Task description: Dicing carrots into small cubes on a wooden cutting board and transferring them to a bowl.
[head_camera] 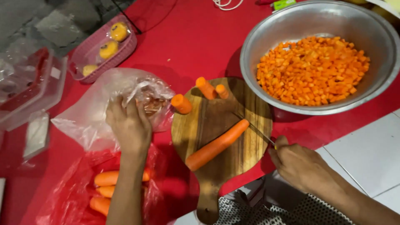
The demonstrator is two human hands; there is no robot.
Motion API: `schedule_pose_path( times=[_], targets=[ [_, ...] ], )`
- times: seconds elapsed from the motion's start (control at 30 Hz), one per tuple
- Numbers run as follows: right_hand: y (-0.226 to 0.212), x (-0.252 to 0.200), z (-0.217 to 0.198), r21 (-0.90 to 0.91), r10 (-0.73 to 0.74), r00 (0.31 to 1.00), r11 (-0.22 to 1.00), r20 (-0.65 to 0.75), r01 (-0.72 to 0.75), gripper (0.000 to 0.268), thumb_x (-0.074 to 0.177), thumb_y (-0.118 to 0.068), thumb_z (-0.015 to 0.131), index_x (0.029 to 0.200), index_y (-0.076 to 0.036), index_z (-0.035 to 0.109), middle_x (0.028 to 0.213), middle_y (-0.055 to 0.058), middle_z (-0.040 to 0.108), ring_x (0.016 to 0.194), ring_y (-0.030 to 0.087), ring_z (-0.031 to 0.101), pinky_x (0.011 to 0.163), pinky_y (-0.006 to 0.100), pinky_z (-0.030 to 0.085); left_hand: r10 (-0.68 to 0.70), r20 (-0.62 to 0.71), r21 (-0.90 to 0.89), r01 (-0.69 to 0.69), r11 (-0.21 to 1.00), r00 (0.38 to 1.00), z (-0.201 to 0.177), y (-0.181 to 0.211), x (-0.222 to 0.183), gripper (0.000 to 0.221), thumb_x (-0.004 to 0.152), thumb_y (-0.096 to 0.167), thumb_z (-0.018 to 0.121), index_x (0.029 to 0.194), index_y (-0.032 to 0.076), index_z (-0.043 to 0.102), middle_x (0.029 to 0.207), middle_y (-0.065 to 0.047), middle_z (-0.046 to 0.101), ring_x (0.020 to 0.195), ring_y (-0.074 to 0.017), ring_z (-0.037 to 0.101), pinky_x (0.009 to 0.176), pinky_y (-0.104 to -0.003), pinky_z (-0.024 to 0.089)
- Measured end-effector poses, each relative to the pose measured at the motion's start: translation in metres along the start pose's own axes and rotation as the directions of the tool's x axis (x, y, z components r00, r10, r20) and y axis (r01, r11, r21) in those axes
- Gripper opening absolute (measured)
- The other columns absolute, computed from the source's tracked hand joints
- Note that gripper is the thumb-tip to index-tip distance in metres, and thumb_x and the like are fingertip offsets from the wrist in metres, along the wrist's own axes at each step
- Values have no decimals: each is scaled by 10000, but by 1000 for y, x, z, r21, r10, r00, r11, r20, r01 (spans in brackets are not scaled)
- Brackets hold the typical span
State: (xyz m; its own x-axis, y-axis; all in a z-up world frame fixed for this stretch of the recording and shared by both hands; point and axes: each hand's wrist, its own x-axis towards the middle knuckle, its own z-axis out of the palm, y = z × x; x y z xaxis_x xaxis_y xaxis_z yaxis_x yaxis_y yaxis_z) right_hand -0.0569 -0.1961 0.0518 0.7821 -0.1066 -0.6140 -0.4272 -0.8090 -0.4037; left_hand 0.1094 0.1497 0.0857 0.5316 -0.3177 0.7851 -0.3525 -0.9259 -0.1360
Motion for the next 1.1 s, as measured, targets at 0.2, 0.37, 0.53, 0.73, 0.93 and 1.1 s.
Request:
schedule_pose_path(
  times=[0.2,0.37,0.53,0.73,0.93,1.1],
  targets=[
    [9,3,3,-88,-107,994,990,11,107,224,1040,-334,403,1111,-127,449,711,57,650,629,255,630,610,436,470,159,625,-747,525,408,764,-73,136,12,244,849,286,757,1058,175,816,997,-14,852,880,-48,756,724,-210,617],
    [19,-6,7,-45,-170,985,985,-12,169,222,1081,-358,389,1060,-137,389,773,132,731,734,412,677,699,507,475,307,462,-628,62,776,832,-14,127,-77,467,935,185,622,1377,82,513,1147,-155,514,973,-394,577,822,-531,516],
    [16,-30,20,-48,-238,967,971,-87,234,207,1106,-370,384,1099,-167,426,566,3,645,486,263,624,533,399,533,395,472,-767,146,625,788,-24,143,-52,419,1047,235,490,1365,-35,529,1025,-196,632,875,-364,602,732,-485,494],
    [1,-36,14,-56,-257,966,965,4,257,229,1127,-353,367,1056,-153,452,568,-14,574,469,219,568,511,381,482,327,583,-682,230,694,743,-19,142,-50,576,1053,451,354,1429,44,515,1098,-156,546,975,-345,611,739,-480,541],
    [-8,-32,14,-31,-282,959,959,5,282,201,1124,-316,384,1072,-132,447,628,18,614,528,250,626,512,396,496,344,447,-778,169,605,826,-7,135,-53,471,1054,391,469,1353,36,548,1122,-143,640,975,-288,674,738,-406,556],
    [-6,-16,28,-18,-288,957,958,-28,287,190,1114,-297,357,1091,-125,434,664,59,650,563,320,646,540,467,488,297,518,-760,271,591,802,-1,131,-54,475,1027,393,511,1321,38,621,1113,-124,687,967,-263,702,816,-382,557]
  ],
)
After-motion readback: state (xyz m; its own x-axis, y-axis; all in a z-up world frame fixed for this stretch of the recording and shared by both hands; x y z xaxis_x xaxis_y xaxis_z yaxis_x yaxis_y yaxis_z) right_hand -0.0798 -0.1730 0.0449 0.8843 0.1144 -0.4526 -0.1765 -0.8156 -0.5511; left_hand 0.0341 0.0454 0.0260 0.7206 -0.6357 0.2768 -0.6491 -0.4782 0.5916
